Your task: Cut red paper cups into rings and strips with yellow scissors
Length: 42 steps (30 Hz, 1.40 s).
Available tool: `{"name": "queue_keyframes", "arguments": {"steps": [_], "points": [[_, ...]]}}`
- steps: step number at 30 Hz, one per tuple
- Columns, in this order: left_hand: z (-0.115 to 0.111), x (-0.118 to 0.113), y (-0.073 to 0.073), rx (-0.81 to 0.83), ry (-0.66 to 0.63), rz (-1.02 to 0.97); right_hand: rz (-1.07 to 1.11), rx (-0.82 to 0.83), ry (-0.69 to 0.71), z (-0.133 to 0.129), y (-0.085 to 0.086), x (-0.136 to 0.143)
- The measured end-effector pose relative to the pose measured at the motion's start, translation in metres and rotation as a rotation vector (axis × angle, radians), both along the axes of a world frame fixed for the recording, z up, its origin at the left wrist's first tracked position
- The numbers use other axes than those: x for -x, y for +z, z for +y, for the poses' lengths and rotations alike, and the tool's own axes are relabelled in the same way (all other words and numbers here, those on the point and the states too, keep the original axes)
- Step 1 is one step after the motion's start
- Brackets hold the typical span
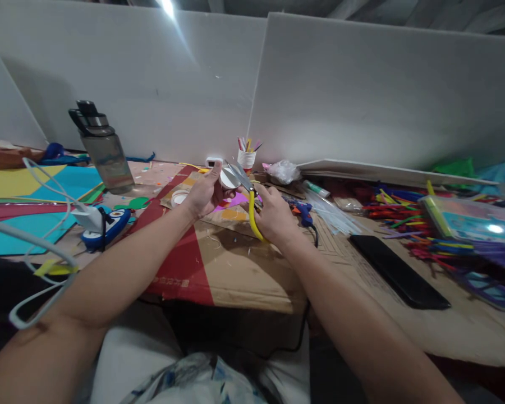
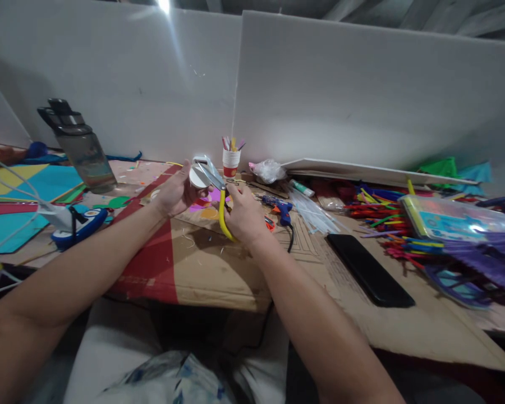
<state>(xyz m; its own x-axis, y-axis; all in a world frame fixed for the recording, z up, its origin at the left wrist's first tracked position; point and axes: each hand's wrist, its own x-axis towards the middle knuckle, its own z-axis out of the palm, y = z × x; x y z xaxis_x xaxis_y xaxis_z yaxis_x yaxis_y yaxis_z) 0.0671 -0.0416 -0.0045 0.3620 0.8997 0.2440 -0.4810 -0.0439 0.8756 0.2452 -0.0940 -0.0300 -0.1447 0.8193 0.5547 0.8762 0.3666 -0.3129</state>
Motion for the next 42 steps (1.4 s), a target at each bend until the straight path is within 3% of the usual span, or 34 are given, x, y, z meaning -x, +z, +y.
{"name": "queue_keyframes", "arguments": {"steps": [9, 25, 28, 32, 34, 38, 42], "points": [[0.003, 0.004, 0.005, 0.078, 0.057, 0.054, -0.087, 0.043, -0.053, -0.004, 0.002, 0.003], [0.007, 0.0, -0.001, 0.128, 0.039, -0.018, -0.07, 0.084, -0.056, -0.004, 0.0, 0.004], [0.01, 0.0, -0.004, 0.16, 0.161, 0.008, -0.006, 0.098, 0.037, -0.002, 0.001, 0.004], [0.021, 0.007, -0.007, 0.188, 0.599, -0.032, -0.02, 0.216, 0.019, -0.006, 0.01, 0.002], [0.026, 0.012, -0.006, 0.137, 0.708, -0.075, -0.116, 0.291, -0.019, -0.011, 0.015, -0.001], [0.03, 0.014, -0.004, 0.063, 0.731, -0.13, -0.283, 0.41, 0.06, -0.027, 0.014, -0.012], [0.024, 0.008, -0.005, 0.003, 0.632, -0.106, -0.294, 0.491, 0.198, -0.045, 0.007, -0.018]]}}
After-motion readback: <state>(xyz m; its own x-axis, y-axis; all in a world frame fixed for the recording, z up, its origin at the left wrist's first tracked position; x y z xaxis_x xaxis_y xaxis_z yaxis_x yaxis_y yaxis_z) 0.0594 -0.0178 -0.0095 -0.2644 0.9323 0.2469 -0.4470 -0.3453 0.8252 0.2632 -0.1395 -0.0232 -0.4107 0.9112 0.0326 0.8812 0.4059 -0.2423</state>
